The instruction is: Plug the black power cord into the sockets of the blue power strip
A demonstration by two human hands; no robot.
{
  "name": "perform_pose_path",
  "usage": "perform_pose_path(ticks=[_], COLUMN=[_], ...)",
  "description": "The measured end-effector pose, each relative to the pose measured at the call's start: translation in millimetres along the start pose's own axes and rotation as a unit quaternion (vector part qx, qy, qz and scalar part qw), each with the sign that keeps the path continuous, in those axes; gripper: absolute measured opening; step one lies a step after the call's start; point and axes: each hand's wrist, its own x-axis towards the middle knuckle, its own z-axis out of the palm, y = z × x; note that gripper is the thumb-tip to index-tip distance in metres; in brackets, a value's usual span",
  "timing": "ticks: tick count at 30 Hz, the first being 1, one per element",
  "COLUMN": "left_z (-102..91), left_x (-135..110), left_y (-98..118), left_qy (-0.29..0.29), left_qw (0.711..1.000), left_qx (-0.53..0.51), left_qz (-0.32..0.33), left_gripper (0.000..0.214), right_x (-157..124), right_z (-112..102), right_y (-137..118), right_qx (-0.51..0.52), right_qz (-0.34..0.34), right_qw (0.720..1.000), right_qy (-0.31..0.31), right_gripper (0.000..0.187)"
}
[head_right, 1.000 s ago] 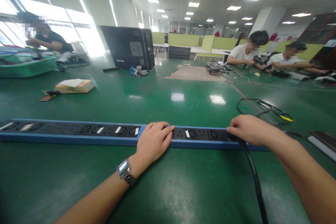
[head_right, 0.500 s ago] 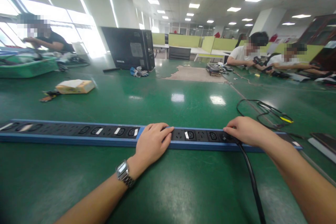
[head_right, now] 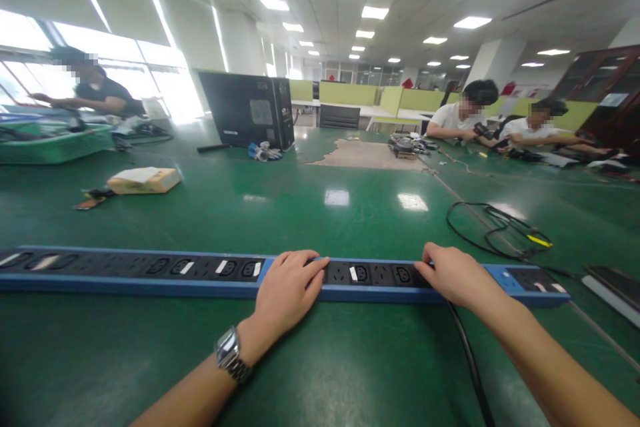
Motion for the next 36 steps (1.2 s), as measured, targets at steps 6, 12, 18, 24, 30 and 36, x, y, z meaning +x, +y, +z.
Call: perform_pose_path(ticks=[6, 12, 18, 24, 30, 36], left_z=[0.2, 1.5, 2.1, 1.5, 1.1, 2.2], left_x=[-0.9, -0.3, 1.3, 0.4, 1.0, 1.3], left_y=[-0.9, -1.6, -1.6, -1.1, -0.7, -1.1], left_qy=[-0.004, -0.007, -0.013, -0.013, -0.010, -0.006], left_qw=[1.000, 1.000, 1.000, 1.000, 1.000, 1.000], left_qx=[0.004, 0.005, 0.010, 0.016, 0.015, 0.016], left_qz=[-0.003, -0.004, -0.006, -0.008, -0.005, -0.005], left_gripper=[0.028, 0.028, 0.028, 0.029, 0.029, 0.028], right_x=[-11.5, -21.1, -30.0, -44.5, -39.6, -23.8], right_z=[-2.4, -6.8, -44.5, -56.5, -13.2, 1.9], right_y=[-4.2, -14.3, 6.6, 58.1, 98.5, 126.2], right_qx=[-0.005, -0.027, 0.004, 0.311, 0.236, 0.085], right_qz=[0.041, 0.123, 0.145, 0.232, 0.268, 0.147], right_qw=[0.998, 0.991, 0.989, 0.922, 0.934, 0.985], right_qy=[-0.037, -0.049, 0.011, -0.001, -0.010, 0.001], right_gripper=[0.034, 0.053, 0.054, 0.050, 0.050, 0.050])
